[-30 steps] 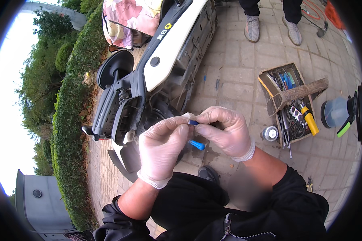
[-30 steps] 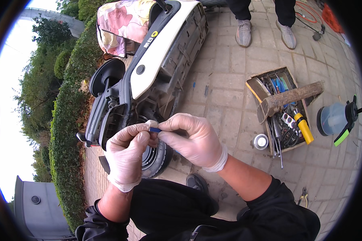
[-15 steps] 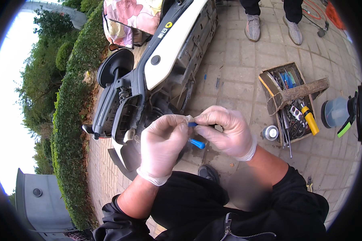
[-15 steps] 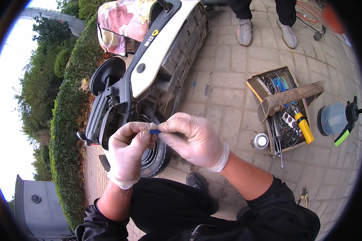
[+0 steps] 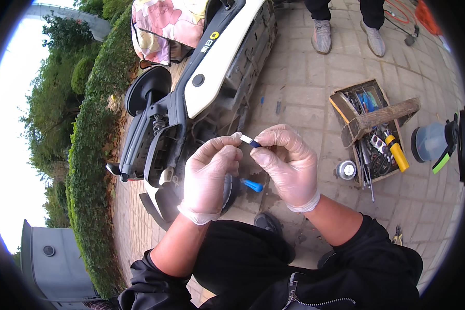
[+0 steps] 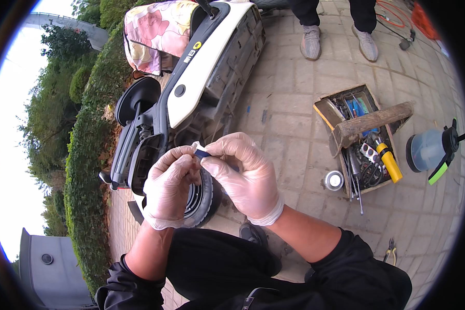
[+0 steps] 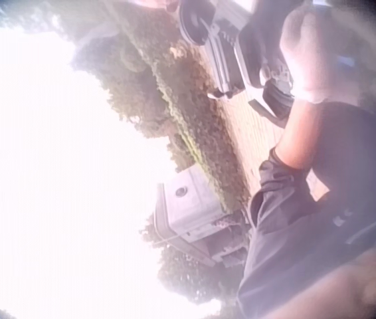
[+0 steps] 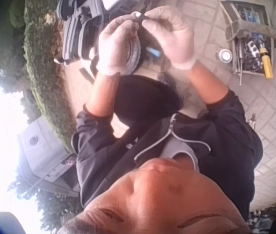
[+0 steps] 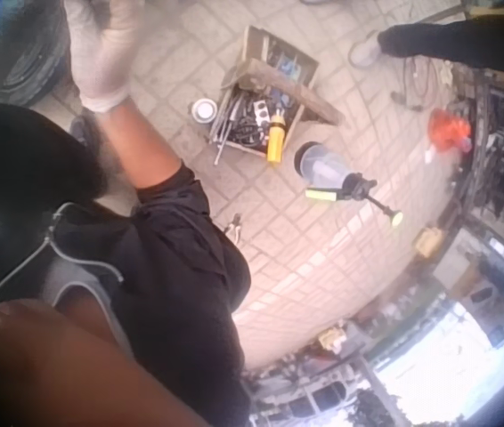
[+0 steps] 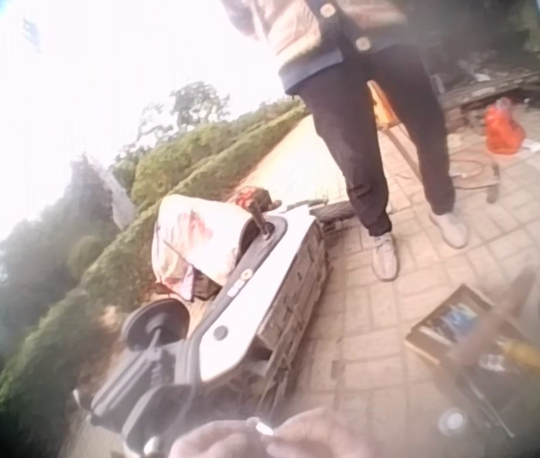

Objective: The person repairs a punctured scooter tire by probing the puncture, preparing a rubber patch with adhesive, and inserting the patch into the tire using a screwdriver and pliers. The person works on the tire while the scooter is parked on a paved outdoor area.

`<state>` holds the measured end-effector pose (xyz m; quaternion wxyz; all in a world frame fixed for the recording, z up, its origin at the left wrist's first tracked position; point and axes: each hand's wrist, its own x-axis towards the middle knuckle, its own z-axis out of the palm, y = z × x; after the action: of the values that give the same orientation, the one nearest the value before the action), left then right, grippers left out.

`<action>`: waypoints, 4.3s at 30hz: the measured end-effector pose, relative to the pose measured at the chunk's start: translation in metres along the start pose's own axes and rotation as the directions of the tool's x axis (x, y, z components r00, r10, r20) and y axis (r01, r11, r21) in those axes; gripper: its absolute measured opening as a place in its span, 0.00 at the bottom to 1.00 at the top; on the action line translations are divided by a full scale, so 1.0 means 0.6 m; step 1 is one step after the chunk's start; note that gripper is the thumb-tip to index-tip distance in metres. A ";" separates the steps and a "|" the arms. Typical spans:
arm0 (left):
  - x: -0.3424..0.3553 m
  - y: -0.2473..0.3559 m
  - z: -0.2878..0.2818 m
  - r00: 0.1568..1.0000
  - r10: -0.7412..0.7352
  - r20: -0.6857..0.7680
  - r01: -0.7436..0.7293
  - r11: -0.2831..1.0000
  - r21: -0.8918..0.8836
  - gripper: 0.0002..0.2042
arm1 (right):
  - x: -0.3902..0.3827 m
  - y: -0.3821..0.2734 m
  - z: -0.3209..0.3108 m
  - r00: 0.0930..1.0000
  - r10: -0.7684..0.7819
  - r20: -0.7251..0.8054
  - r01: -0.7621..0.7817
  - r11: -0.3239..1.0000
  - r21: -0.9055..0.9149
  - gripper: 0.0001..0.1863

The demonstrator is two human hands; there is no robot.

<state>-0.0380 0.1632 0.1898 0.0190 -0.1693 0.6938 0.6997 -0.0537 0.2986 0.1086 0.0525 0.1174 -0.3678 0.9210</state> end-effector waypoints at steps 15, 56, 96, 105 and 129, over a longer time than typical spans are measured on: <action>-0.026 0.009 0.018 0.996 0.081 -0.036 -0.079 0.996 0.048 0.11 | 0.001 0.000 -0.002 0.871 -0.450 0.200 0.441 0.532 -0.723 0.13; -0.023 0.012 0.013 0.995 0.065 0.077 -0.069 0.996 0.048 0.14 | 0.010 -0.011 -0.008 0.983 -0.168 0.074 0.183 0.892 -0.413 0.08; -0.020 0.008 0.015 0.990 0.041 0.132 -0.025 0.992 -0.126 0.14 | 0.005 -0.014 -0.005 0.942 -0.314 0.117 0.324 0.769 -0.550 0.09; -0.015 0.007 0.006 0.990 -0.005 0.141 0.026 0.989 -0.146 0.14 | 0.006 -0.013 -0.013 0.838 -0.448 0.312 0.510 0.436 -0.742 0.14; -0.003 0.002 -0.010 0.988 -0.040 0.147 0.053 0.995 -0.085 0.05 | -0.018 -0.003 0.009 0.909 0.416 0.020 -0.412 0.892 0.186 0.04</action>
<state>-0.0356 0.1577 0.1916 0.0782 -0.1346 0.6549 0.7395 -0.0419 0.2961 0.1105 -0.1523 0.0312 -0.2961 0.9424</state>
